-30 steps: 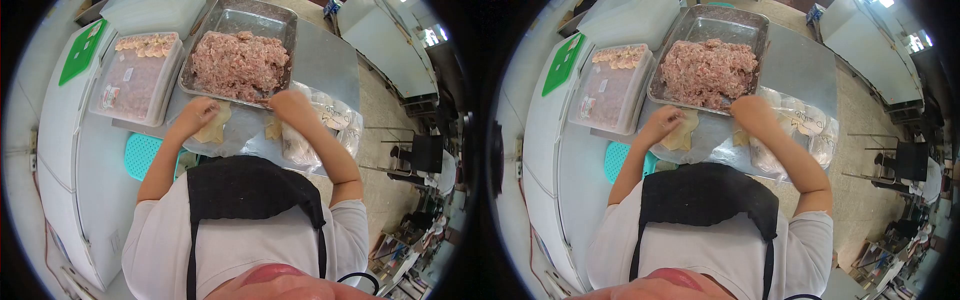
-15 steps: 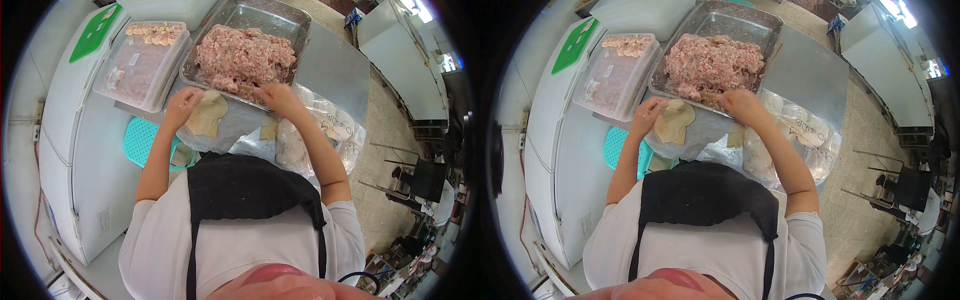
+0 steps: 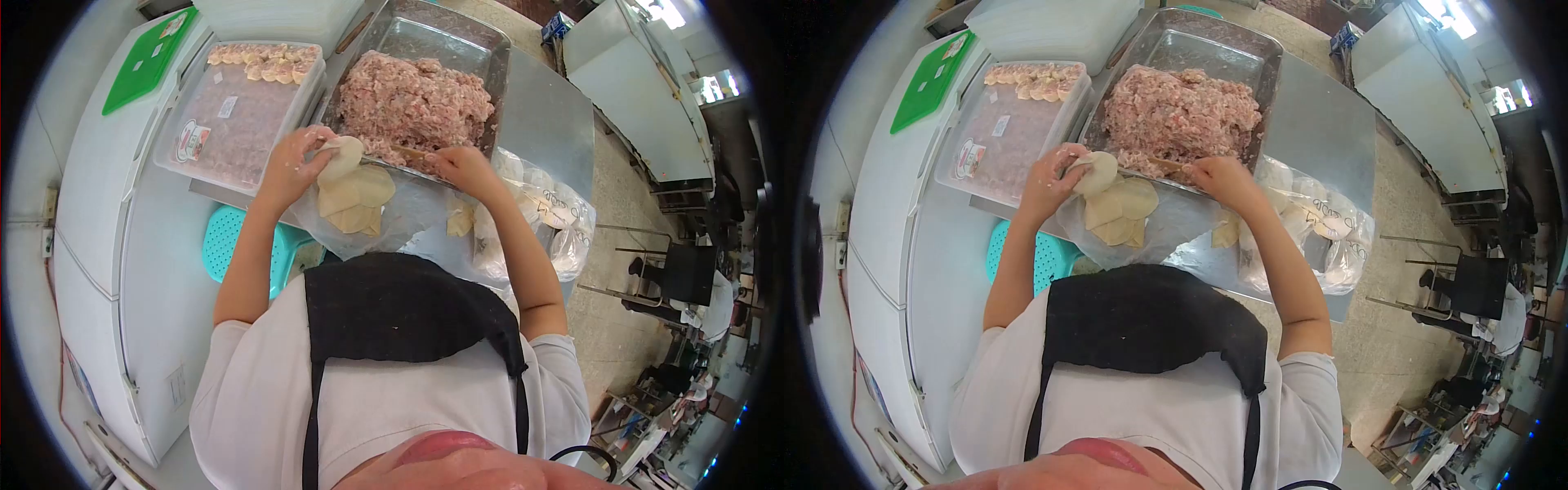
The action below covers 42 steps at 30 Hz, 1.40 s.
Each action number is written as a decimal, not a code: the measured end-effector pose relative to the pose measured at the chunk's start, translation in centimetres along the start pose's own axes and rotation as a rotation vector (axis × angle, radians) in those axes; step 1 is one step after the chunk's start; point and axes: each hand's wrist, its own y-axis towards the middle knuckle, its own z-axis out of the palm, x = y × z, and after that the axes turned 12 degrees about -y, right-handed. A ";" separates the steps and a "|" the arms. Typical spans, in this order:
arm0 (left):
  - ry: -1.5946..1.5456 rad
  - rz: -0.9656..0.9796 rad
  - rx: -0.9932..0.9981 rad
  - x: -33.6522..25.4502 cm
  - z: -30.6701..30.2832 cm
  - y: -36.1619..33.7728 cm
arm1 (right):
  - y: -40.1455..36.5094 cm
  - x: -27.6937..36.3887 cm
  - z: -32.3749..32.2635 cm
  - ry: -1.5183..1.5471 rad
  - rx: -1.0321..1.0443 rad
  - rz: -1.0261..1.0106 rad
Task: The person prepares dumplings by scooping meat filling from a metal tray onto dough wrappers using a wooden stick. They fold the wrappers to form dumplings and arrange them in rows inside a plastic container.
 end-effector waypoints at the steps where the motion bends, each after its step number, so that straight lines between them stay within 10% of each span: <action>1: 0.188 0.115 0.048 -0.5 -0.8 0.5 | 0.3 1.1 -1.0 -0.006 0.005 0.000; 4: 0.173 -0.062 0.032 -2.3 -2.7 1.7 | 1.2 3.4 -1.5 -0.348 -0.345 -0.099; 11: -0.114 0.102 -0.019 -0.7 -4.3 3.1 | 0.1 6.1 -1.0 -0.627 -0.084 -0.116; 18: -1.209 -0.323 -0.161 1.8 -4.5 4.0 | 2.3 7.3 0.5 -0.741 0.038 -0.013; 21: -1.279 -0.345 -0.348 2.4 -4.5 4.4 | 2.9 7.3 3.6 -0.665 -0.056 -0.094; 26: -1.311 -0.343 -0.576 3.8 -2.1 5.1 | 0.7 5.9 0.9 0.300 -0.089 0.104; 32: -1.684 -0.519 -0.386 4.7 7.2 8.6 | 0.0 7.1 -2.4 0.844 -0.107 0.253; 34: -2.169 0.292 0.379 5.7 9.4 9.8 | 0.6 5.5 -0.2 0.608 -0.301 0.119; 35: -2.166 0.288 0.381 5.1 9.5 9.5 | 0.5 4.3 0.8 0.366 -0.479 -0.009; 38: -1.850 -0.520 -0.461 -1.1 8.0 8.8 | -3.2 4.9 -5.1 -0.034 -0.366 -0.010; 42: -1.800 -0.504 -0.465 1.6 10.3 9.0 | -5.0 4.7 -6.7 -0.305 -0.387 -0.036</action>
